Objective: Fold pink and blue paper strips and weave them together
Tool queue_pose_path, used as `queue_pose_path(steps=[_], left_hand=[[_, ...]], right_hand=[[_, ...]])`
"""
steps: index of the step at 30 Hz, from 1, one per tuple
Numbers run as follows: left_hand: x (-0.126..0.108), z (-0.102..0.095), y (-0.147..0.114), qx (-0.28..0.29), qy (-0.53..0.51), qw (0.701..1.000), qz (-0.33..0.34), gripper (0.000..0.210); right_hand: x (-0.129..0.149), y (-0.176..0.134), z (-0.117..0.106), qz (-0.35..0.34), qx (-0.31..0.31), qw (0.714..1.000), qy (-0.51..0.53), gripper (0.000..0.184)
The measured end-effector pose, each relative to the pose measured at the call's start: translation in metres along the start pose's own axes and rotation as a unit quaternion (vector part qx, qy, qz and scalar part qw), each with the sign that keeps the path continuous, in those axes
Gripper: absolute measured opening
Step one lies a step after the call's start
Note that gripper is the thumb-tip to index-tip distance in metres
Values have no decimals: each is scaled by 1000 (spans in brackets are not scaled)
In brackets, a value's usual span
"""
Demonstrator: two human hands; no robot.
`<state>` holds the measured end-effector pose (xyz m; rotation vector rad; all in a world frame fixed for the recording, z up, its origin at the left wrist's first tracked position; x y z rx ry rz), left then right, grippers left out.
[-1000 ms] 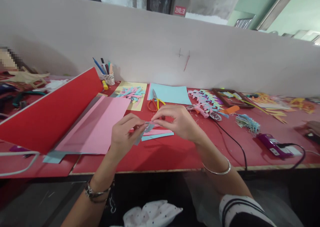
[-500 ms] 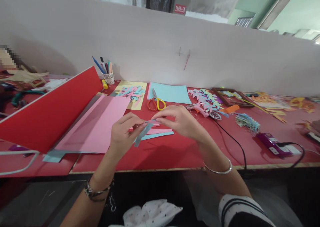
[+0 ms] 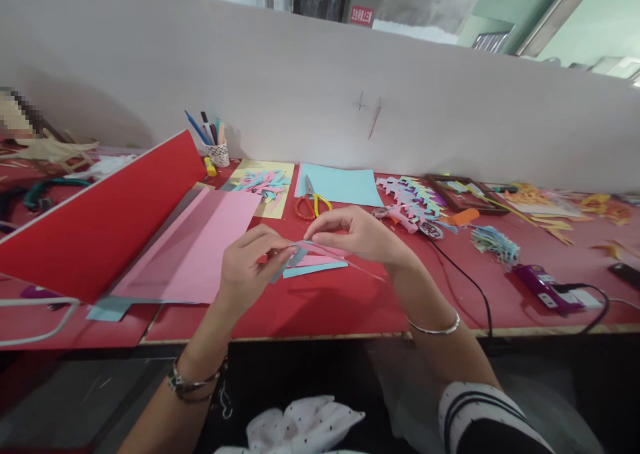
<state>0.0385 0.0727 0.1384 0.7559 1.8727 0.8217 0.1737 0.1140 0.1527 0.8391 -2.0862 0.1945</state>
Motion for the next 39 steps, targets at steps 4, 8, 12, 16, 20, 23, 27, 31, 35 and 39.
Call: queue_pose_path(steps=[4, 8, 12, 16, 20, 23, 27, 31, 35, 39], left_hand=[[-3, 0, 0, 1, -6, 1000, 12, 13], [-4, 0, 0, 3, -6, 1000, 10, 15], [-4, -1, 0, 5, -5, 1000, 11, 14], [-3, -2, 1, 9, -9, 1000, 17, 13], [-3, -3, -1, 14, -19, 999, 23, 14], [-2, -3, -1, 19, -26, 999, 28, 14], [-2, -3, -2, 23, -28, 999, 23, 14], [-3, -4, -1, 19, -32, 999, 21, 14], [-2, -3, -2, 18, -31, 999, 12, 15], [-1, -3, -2, 20, -28, 999, 7, 14]], right_hand=[[0, -2, 2, -5, 20, 1000, 14, 13], [-1, -2, 3, -7, 35, 999, 20, 12], [1, -1, 2, -8, 29, 999, 16, 10], [5, -1, 4, -1, 46, 999, -1, 9], [7, 0, 5, -9, 57, 998, -6, 10], [6, 1, 8, -12, 73, 997, 0, 11], [7, 2, 8, -18, 76, 997, 8, 11], [9, 2, 9, -22, 77, 997, 8, 10], [11, 1, 9, -25, 73, 997, 8, 10], [11, 2, 8, -30, 63, 998, 3, 9]])
Point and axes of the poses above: each hand's wrist, its own y-axis towards the middle knuckle, its own z-axis out of the palm, x = y × z, the point moved 6 cm from there along y, towards the middle knuckle, and after that the axes turned 10 degrees about -y, right-handed, at the moved point
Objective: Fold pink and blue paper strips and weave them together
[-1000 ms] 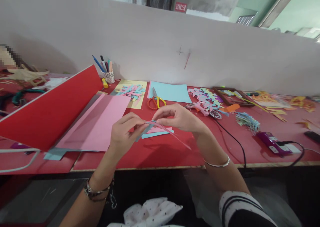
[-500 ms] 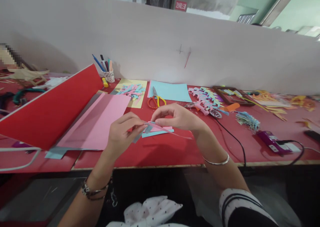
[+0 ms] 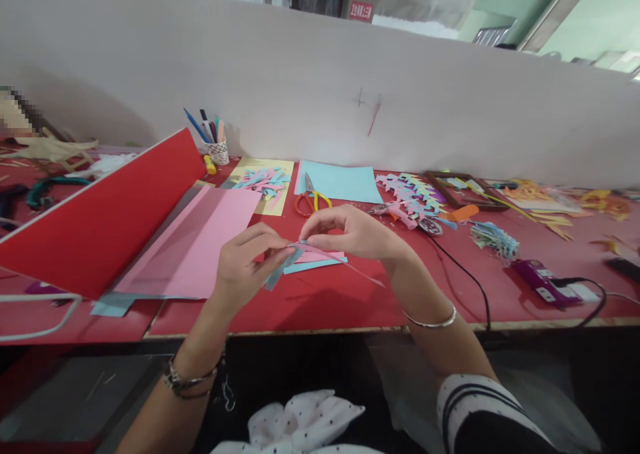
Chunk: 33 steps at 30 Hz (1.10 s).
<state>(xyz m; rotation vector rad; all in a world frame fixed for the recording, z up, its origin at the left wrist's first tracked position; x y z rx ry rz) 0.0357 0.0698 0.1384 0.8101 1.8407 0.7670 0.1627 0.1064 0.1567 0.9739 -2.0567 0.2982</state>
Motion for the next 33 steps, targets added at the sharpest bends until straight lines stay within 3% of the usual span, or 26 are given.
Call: queue_pose_path(steps=[11, 21, 33], left_hand=[[-1, 1, 0, 0, 5, 1000, 2, 14], [2, 1, 2, -10, 23, 999, -24, 15], [9, 3, 2, 9, 20, 997, -73, 18]], right_hand=[[1, -1, 2, 20, -5, 1000, -12, 11], [9, -9, 3, 14, -32, 993, -111, 19], [14, -8, 18, 50, -51, 917, -392, 21]])
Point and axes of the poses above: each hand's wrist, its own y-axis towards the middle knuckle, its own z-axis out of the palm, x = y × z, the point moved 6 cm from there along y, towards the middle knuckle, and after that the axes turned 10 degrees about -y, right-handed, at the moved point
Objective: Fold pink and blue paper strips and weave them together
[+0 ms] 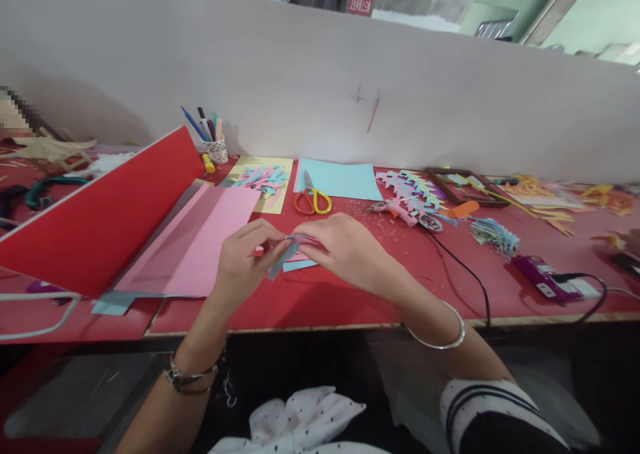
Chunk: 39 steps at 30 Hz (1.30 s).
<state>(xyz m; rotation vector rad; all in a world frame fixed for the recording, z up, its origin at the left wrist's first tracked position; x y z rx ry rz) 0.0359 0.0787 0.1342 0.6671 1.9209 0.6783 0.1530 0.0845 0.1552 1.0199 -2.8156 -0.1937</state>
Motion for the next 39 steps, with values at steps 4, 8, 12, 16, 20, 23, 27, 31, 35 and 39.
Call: queue_pose_path(steps=[4, 8, 12, 16, 20, 23, 27, 31, 35, 39], left_hand=[[1, -1, 1, -13, -8, 1000, -20, 18], [2, -1, 2, -11, -28, 999, -30, 18], [3, -1, 2, -4, -36, 999, -35, 18], [2, -1, 3, 2, -45, 998, -42, 18], [2, -2, 4, -1, -73, 995, -65, 18], [3, -2, 3, -4, -89, 993, -78, 17], [5, -1, 2, -2, -96, 991, -90, 18], [6, -1, 3, 0, -101, 990, -96, 19], [7, -1, 4, -2, -98, 989, -110, 20], [10, 0, 3, -1, -94, 986, -136, 21]], right_hand=[[4, -2, -1, 30, -13, 995, -92, 19], [11, -3, 2, 9, 8, 995, -103, 17], [8, -4, 2, 7, 15, 996, -84, 20], [5, -3, 1, 15, 1, 998, -55, 23], [4, -1, 0, 9, -6, 999, -33, 26], [5, 0, 0, -1, 0, 1000, -13, 26], [3, 0, -2, -7, 4, 1000, 3, 21], [2, -1, -3, -23, 11, 999, 27, 20], [0, -2, -4, -20, -18, 999, 36, 17], [2, -1, -3, -31, -19, 999, 15, 18]])
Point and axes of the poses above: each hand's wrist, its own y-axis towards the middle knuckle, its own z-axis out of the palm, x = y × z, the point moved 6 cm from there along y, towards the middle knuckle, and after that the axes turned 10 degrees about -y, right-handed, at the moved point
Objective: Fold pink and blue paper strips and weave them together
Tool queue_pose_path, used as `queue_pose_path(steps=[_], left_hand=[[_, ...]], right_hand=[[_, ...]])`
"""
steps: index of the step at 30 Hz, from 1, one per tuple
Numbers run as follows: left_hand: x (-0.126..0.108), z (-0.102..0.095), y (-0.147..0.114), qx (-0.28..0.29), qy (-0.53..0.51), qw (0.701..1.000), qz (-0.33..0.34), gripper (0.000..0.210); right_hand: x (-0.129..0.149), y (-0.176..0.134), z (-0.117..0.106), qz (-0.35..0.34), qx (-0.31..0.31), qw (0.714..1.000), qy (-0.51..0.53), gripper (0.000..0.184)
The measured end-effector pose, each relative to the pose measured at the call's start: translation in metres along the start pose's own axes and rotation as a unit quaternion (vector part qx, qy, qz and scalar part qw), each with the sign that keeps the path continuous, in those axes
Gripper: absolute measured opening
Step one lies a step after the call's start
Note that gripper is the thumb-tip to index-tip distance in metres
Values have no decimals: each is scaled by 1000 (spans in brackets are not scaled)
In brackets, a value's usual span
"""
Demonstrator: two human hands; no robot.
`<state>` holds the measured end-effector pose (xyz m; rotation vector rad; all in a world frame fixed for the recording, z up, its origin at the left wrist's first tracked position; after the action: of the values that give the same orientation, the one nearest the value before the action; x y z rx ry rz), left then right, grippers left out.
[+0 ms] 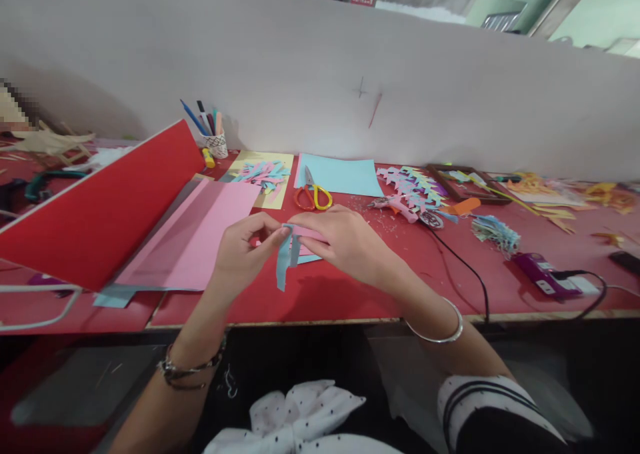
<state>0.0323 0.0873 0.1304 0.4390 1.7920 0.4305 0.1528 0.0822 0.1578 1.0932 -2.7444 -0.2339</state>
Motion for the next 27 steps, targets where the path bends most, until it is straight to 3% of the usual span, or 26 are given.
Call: queue_pose_path(steps=[9, 27], left_hand=[[0, 0, 0, 5, 4, 1000, 0, 20], [0, -2, -3, 9, 1, 1000, 14, 18]], right_hand=[[1, 1, 0, -18, -1, 1000, -17, 27], [-5, 3, 5, -6, -43, 997, 70, 33]])
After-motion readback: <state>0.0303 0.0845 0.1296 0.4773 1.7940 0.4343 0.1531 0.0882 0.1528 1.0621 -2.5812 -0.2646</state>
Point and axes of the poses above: each hand's wrist, its own y-axis towards the middle knuckle, its own z-axis out of the palm, x = y × z, the point moved 6 cm from there along y, towards the middle knuckle, and after that the axes turned 10 degrees about -y, right-handed, at the moved point
